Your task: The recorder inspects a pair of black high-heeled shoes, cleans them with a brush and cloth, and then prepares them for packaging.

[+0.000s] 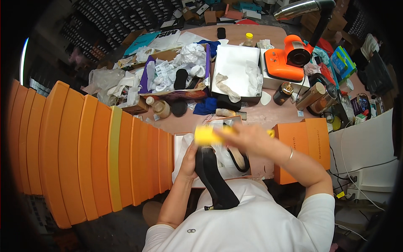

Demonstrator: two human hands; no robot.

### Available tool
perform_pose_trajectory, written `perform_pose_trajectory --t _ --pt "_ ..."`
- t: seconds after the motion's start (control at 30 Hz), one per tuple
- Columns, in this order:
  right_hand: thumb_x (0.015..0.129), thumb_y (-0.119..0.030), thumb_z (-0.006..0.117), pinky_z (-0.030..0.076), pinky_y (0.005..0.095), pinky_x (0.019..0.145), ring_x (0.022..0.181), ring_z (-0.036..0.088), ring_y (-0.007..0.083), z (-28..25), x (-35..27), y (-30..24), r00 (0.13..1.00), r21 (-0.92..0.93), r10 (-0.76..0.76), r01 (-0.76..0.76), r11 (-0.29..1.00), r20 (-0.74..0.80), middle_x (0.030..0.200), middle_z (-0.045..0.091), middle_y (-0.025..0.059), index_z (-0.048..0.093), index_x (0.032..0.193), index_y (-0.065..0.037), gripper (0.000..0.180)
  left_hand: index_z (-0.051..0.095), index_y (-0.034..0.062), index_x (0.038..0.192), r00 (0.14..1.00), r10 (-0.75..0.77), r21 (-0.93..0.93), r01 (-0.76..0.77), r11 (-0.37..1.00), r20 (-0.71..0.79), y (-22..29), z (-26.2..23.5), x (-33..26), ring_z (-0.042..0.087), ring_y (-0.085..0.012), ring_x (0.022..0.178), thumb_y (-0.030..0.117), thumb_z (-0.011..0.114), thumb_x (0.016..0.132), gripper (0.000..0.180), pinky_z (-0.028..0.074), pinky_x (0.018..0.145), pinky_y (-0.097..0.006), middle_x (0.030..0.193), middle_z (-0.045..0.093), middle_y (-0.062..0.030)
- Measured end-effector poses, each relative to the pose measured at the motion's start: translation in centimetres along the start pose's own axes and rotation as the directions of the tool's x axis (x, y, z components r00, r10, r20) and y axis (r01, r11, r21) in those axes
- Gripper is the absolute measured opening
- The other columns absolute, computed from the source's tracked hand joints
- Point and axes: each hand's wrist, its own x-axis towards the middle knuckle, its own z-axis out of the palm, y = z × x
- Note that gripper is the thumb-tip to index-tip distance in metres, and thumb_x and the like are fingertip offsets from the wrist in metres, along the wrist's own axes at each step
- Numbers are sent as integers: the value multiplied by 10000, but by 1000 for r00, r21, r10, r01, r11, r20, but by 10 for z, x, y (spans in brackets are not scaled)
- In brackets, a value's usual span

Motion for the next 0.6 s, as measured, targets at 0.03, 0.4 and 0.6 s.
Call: perform_pose_trajectory --t 0.03,0.4,0.6 --pt "875 -336 633 430 331 424 484 514 215 10 11 36 974 -150 213 -221 964 -71 704 464 53 529 1345 -281 485 445 56 1341 999 11 -1 -11 1000 51 -1 1 -2 635 -116 772 451 445 995 525 534 652 -236 897 622 -87" --pt "935 -441 538 459 362 408 490 572 225 -43 -12 -85 910 504 -257 63 861 326 729 512 97 466 1403 -258 508 370 128 1390 995 14 -57 -19 998 -101 2 -7 -10 627 -182 665 584 376 967 622 517 575 -290 829 617 -110" --pt "902 -315 620 511 413 625 755 637 329 16 24 40 888 205 459 -449 870 -4 877 597 155 477 1374 -175 512 353 67 1394 992 124 -11 -123 992 32 5 5 -1 617 -208 607 569 353 979 650 517 545 -299 824 612 -142"
